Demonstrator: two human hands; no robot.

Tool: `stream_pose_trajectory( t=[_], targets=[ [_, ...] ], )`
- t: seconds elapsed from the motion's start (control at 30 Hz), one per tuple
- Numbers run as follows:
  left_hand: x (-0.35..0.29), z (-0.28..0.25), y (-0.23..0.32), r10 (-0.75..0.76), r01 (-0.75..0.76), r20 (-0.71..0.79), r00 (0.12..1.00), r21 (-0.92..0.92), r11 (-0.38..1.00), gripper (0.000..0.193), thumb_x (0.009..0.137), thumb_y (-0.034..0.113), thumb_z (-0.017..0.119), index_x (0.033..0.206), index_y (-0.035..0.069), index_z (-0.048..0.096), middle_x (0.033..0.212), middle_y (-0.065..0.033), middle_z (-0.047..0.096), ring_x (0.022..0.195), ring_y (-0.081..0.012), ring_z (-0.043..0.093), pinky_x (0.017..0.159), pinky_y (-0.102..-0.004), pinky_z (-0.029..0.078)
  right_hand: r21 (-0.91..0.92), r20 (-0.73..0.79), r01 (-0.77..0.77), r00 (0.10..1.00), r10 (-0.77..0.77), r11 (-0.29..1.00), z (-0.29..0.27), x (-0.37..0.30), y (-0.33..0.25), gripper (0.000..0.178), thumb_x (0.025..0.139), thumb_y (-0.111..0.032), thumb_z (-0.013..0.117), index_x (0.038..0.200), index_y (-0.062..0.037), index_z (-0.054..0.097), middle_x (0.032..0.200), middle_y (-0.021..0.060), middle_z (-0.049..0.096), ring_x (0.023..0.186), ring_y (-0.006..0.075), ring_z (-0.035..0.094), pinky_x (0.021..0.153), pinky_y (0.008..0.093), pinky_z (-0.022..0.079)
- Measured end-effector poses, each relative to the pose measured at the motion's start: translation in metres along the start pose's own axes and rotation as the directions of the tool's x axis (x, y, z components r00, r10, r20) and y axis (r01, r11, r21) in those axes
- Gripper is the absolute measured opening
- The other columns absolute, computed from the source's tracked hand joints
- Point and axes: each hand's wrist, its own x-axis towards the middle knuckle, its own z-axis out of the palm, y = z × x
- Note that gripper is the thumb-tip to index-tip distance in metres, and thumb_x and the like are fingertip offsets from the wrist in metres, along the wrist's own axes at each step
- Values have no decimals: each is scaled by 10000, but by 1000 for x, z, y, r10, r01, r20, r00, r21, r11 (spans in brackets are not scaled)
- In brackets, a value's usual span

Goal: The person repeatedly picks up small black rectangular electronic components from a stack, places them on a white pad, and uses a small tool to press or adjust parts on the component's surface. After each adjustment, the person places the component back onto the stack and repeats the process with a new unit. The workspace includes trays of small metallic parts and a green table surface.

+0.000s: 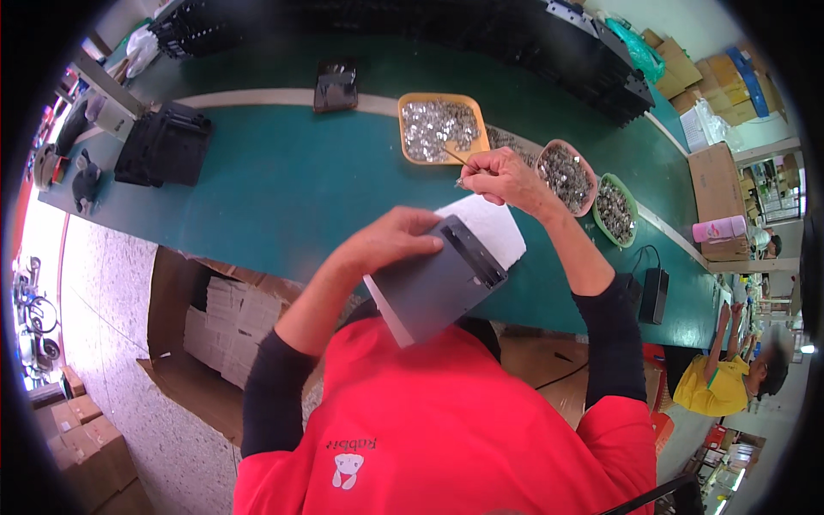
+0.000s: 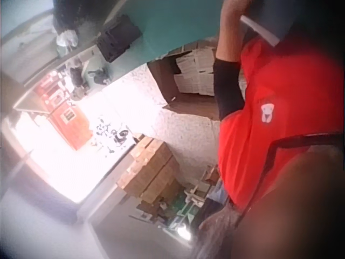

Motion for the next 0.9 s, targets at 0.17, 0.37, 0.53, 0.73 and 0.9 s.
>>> stream_pose_trajectory(
  t=[0.17, 0.37, 0.53, 0.73, 0.9],
  targets=[
    [-3, -6, 13, -50, 22, 111, 993, 241, 970, 409, 841, 196, 659, 1177, -36, 631, 990, -67, 667, 918, -126, 593, 849, -285, 479, -180, 199, 146, 974, -109, 973, 9, -23, -24, 153, 812, -157, 654, 768, -12, 632, 519, -33, 448, 457, 35, 399, 454, 227, 304],
    [-2, -3, 22, -173, 91, 216, 961, 343, 935, 398, 843, 172, 721, 1149, -62, 625, 971, -31, 678, 840, -81, 596, 777, -242, 502, -306, 363, 214, 927, -94, 928, 16, -40, -35, 120, 774, -124, 644, 769, -5, 626, 561, 60, 476, 544, 162, 463, 527, 315, 368],
    [-4, -1, 20, -208, 117, 200, 958, 390, 913, 400, 832, 218, 737, 1111, -53, 647, 905, -21, 678, 786, -72, 591, 727, -250, 504, -397, 381, 352, 903, -196, 848, 28, -45, -32, 80, 756, -75, 634, 765, 3, 618, 642, 113, 557, 611, 275, 544, 580, 355, 433],
    [-5, -2, 16, -190, 106, 218, 957, 348, 931, 435, 829, 235, 748, 1135, -55, 639, 920, -24, 681, 795, -70, 594, 730, -252, 505, -500, 369, 449, 884, -287, 741, 37, -51, -30, 50, 747, -39, 635, 766, -2, 607, 704, 121, 586, 652, 302, 573, 604, 376, 453],
    [-6, -8, 7, -167, 103, 250, 954, 249, 963, 476, 829, 246, 752, 1168, -63, 625, 968, -38, 689, 823, -78, 608, 761, -248, 509, -539, 361, 447, 888, -284, 714, 41, -50, -31, 71, 746, -55, 649, 753, -3, 601, 713, 112, 591, 662, 312, 579, 604, 383, 454]
  ],
)
